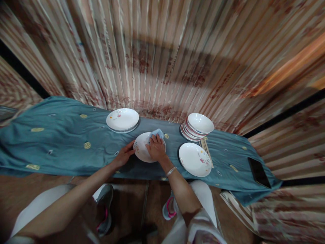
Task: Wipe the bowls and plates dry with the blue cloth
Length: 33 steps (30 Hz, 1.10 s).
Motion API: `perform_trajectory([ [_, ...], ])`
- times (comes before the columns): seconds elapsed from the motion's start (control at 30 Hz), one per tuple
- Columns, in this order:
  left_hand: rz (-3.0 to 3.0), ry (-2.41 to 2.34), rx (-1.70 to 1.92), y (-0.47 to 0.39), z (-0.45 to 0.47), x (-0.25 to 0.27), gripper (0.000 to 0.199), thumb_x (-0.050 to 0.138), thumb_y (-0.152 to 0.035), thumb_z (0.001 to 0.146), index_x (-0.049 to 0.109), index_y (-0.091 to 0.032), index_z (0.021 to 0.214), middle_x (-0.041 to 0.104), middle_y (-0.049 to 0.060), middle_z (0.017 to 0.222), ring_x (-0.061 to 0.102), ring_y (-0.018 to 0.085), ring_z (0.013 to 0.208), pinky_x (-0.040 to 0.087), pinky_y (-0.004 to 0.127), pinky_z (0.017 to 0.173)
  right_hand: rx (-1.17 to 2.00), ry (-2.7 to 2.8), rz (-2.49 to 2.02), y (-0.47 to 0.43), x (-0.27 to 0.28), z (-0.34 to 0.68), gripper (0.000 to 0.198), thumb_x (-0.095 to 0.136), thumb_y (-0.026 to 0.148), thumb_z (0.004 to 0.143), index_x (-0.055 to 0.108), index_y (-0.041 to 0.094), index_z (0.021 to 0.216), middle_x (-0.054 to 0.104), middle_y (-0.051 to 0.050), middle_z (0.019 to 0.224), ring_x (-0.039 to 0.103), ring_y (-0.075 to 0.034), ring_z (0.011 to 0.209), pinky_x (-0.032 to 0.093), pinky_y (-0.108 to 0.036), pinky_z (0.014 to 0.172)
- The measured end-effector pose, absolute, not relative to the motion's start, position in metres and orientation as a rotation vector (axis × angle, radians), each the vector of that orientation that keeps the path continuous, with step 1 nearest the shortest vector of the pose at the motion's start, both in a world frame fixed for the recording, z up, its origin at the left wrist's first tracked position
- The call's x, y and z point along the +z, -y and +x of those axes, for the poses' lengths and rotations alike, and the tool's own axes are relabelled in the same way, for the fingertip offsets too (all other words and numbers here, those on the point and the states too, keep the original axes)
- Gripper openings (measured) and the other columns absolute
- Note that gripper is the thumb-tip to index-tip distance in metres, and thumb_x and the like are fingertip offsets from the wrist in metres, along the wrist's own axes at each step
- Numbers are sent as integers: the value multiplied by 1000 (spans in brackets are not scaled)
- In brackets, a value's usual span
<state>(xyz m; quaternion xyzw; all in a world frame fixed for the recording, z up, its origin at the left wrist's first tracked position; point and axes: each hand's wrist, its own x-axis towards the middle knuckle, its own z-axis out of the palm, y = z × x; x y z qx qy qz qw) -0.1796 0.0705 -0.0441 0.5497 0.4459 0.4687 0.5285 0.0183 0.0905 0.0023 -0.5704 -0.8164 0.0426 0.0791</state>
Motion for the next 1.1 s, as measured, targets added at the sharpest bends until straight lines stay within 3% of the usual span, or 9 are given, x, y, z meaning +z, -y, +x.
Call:
perform_trajectory([
  [0.2, 1298, -1060, 1124, -71, -179, -46, 69, 67, -32, 69, 60, -19, 136, 57, 8, 145, 45, 32, 139, 26, 51, 121, 283, 2420, -1668, -92, -5, 0, 53, 45, 35, 102, 46, 3, 144, 34, -22, 158, 26, -34, 149, 27, -46, 119],
  [0.33, 1279, -1060, 1134, -70, -178, -43, 66, 67, -30, 69, 61, -21, 134, 57, 7, 146, 44, 32, 141, 27, 52, 120, 404, 2425, -1621, -94, -7, -6, 53, 41, 34, 102, 43, 7, 147, 31, -21, 160, 27, -32, 150, 27, -48, 120],
  [0.73, 1280, -1103, 1138, -69, -176, -39, 63, 65, -30, 67, 65, -22, 129, 62, 5, 141, 50, 32, 135, 31, 51, 118, 463, 2575, -1317, -85, -1, -15, 41, 38, 27, 103, 58, 13, 135, 55, -15, 146, 45, -22, 140, 37, -42, 118],
  [1.1, 1266, -1093, 1159, -71, -175, -38, 63, 69, -38, 64, 67, -18, 124, 66, 9, 134, 54, 34, 131, 33, 50, 116, 618, 2540, -1277, -36, 16, 0, 41, 42, 27, 101, 59, 13, 136, 57, -14, 144, 50, -22, 137, 38, -40, 117],
])
